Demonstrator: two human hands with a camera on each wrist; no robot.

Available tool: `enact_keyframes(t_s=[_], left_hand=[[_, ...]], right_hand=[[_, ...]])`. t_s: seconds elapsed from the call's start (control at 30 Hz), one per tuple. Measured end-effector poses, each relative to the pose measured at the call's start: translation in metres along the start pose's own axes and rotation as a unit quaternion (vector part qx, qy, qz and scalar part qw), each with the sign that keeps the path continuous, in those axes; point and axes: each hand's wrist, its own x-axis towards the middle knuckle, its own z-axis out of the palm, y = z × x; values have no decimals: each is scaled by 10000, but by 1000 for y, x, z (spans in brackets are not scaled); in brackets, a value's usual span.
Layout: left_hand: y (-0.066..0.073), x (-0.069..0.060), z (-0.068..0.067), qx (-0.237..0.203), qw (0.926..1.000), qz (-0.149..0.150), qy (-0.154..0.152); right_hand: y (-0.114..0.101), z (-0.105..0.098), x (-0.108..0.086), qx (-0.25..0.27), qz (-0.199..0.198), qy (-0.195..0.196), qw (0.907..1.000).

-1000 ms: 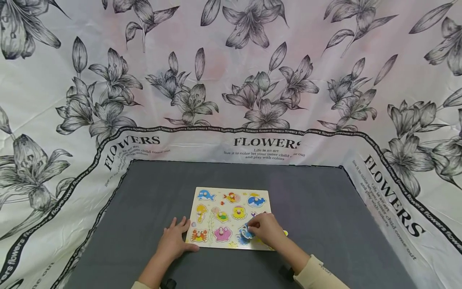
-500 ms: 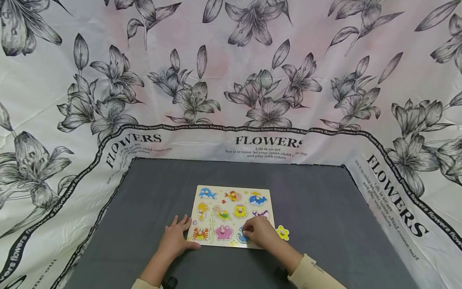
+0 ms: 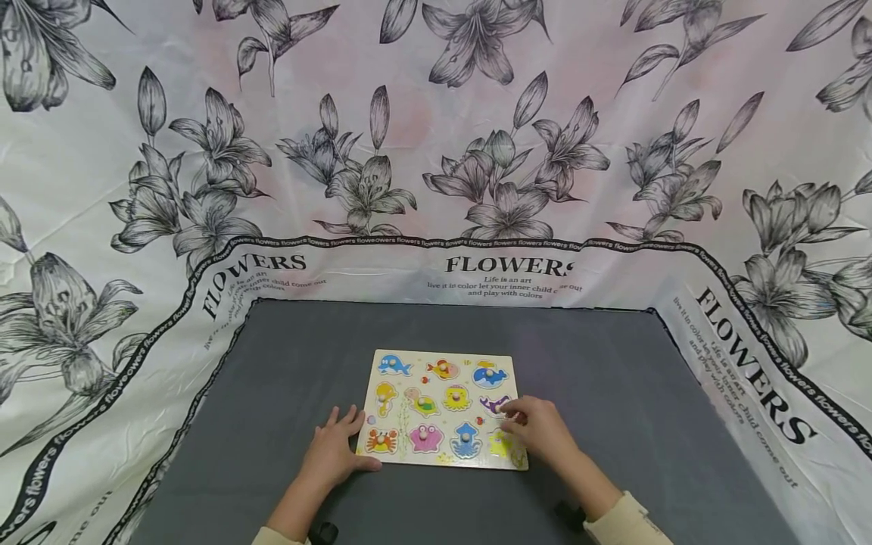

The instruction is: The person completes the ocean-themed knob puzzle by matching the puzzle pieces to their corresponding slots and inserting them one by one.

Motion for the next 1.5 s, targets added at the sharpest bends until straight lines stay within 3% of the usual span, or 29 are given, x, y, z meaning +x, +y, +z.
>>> enact_keyframes(t_s=[0.13,0.27,0.37,0.73,0.83,1.03,1.23,1.5], left_hand=[[-2,-2,0,-35,10000,14,11],[-3,-4,-2,-65,10000,-36,10],[-2,-3,-3,-50,10000,5,-18],[0,-1,2,-9,10000,65,-6],[-1,0,3,-23,10000,89,-2],[-2,0,2,-49,10000,65,-10],[-2,0,4,-25,10000,61,13],[-3,1,3,-69,10000,65,10]], right_hand=[[26,-17,-14,-110,481,162,9987],[42,-18,-20,-122,384,-50,9992],[46,-16,-21,-215,306,25,9993],[25,-20,-25,-791,206,425,9958],[21,-20,-25,-615,315,457,9966],[13,-8,-24,251,225,93,9994],[6,11,-21,47,-233,-241,9994],[3,21,-15,-137,-429,-328,9984]])
